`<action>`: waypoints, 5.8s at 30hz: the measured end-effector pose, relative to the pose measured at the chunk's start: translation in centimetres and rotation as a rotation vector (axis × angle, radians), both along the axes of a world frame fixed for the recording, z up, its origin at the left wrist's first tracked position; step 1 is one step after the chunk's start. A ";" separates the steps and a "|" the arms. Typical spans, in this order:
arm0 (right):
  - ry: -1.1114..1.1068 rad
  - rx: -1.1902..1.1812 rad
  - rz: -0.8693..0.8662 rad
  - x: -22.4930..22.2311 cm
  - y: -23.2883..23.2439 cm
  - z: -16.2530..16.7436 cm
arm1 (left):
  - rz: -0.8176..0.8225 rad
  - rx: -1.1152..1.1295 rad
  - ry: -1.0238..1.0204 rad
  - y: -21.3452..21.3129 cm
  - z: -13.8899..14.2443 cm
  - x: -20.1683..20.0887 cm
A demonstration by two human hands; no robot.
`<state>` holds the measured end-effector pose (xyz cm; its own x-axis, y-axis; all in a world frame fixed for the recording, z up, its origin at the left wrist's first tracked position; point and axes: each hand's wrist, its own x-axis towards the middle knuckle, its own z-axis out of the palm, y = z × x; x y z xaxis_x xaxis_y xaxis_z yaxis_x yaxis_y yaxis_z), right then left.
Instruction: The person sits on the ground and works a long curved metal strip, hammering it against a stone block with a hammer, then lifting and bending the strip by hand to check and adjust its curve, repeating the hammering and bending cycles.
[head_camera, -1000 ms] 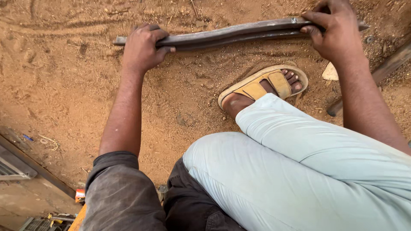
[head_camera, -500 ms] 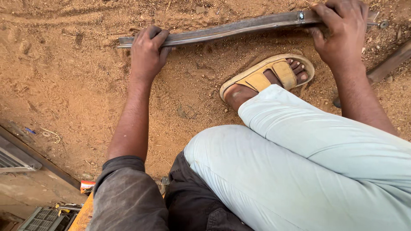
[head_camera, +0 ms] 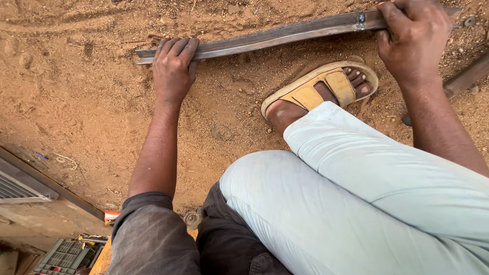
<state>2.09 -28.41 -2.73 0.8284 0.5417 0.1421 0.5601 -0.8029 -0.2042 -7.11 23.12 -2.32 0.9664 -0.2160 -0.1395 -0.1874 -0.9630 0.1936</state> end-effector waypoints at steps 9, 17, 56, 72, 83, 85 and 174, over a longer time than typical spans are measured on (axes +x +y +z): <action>0.112 -0.030 0.019 1.4 -0.5 1.2 | 0.058 -0.132 0.061 0.4 -0.1 0.6; 0.192 -0.079 -0.043 0.7 0.1 1.3 | 0.073 -0.140 0.095 0.2 0.6 1.1; 0.244 -0.111 0.053 0.2 0.3 1.1 | 0.100 -0.289 -0.033 -19.1 -3.1 4.3; 0.174 0.034 -0.138 -2.5 1.0 -2.8 | 0.064 -0.291 0.005 -18.5 0.0 4.5; 0.269 0.124 -0.212 -1.9 1.8 -3.4 | -0.031 -0.240 -0.005 -18.6 1.3 6.3; 0.269 0.114 -0.225 -1.7 2.2 -3.4 | -0.030 -0.265 0.021 -18.6 1.2 6.6; 0.292 -0.008 -0.001 1.0 0.9 1.1 | 0.005 -0.232 0.019 -18.1 -0.1 6.2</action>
<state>3.04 -27.47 -1.68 0.8345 0.5406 -0.1061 0.4774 -0.8058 -0.3504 -0.90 4.99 -2.39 0.9653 -0.2393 -0.1048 -0.1766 -0.8933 0.4134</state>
